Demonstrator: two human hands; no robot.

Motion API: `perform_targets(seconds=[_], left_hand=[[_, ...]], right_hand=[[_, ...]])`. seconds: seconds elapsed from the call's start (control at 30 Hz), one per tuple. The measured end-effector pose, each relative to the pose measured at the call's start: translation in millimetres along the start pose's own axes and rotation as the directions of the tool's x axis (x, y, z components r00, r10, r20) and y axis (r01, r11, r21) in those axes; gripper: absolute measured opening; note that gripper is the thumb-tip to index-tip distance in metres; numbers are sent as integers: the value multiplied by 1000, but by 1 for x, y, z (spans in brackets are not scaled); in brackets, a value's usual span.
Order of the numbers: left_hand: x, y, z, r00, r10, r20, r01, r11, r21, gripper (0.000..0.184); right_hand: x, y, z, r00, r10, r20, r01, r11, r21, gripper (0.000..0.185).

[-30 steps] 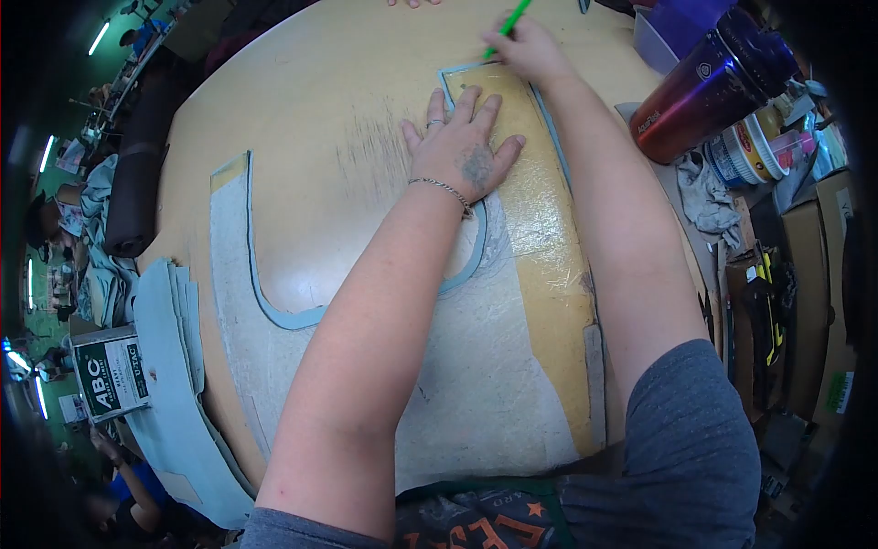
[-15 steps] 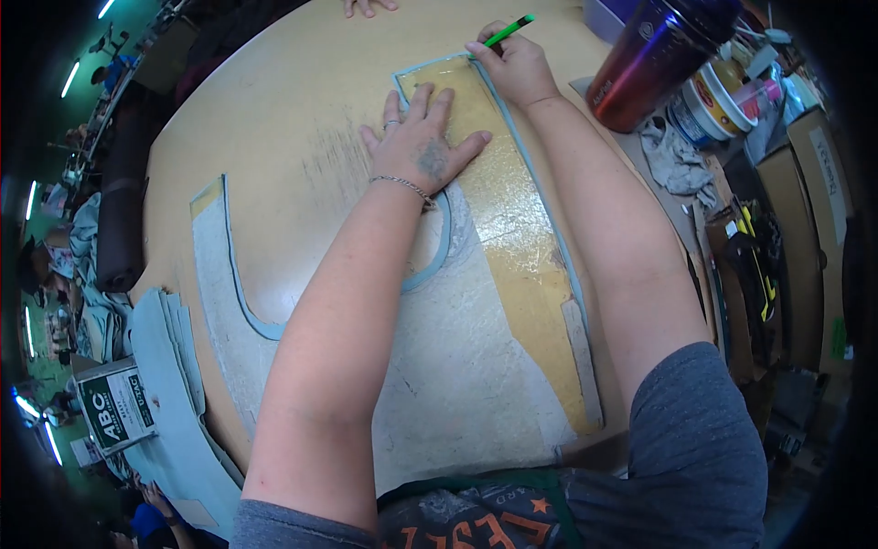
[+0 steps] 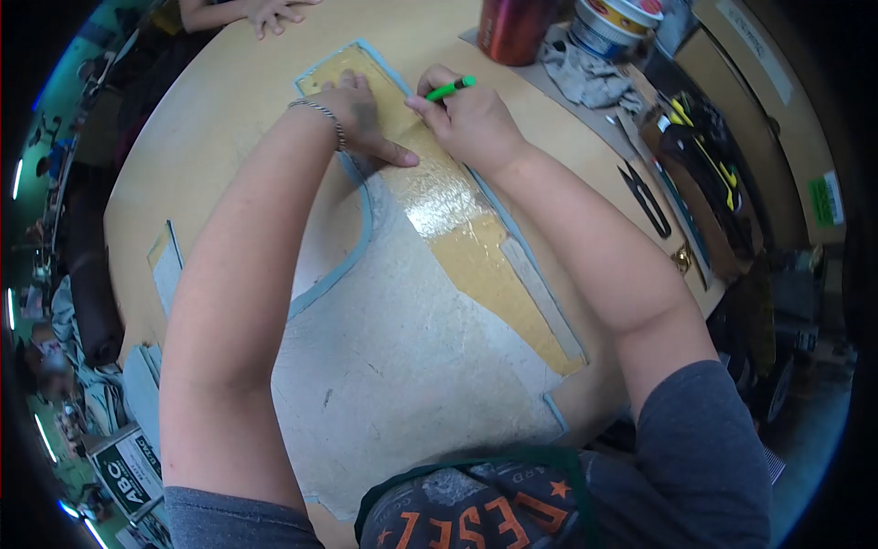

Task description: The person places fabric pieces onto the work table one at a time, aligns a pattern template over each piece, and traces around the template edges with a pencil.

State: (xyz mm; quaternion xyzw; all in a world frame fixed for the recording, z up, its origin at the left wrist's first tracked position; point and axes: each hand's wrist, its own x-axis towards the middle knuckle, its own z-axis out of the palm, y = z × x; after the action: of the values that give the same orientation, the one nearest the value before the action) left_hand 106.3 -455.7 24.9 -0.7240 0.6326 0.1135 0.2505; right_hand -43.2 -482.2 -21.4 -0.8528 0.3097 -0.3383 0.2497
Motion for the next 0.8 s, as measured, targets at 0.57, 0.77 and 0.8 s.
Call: perform_targets(seconds=[0.57,0.77,0.8], left_hand=[[11,-2,3,998,49,-37,-51,996,-68,119],[-6,4,-13,998,-7,59,10,999,-51,116],[-2,1,-11,997,-18,79,23,997,-69,119]], right_hand=[[-285,-98,-161,950,303,-69,-290,945,153,10],[-146,-25,-77,909,388,-150,-228,766,601,16],[-115,-12,-56,919,371,-136,-214,757,617,17]])
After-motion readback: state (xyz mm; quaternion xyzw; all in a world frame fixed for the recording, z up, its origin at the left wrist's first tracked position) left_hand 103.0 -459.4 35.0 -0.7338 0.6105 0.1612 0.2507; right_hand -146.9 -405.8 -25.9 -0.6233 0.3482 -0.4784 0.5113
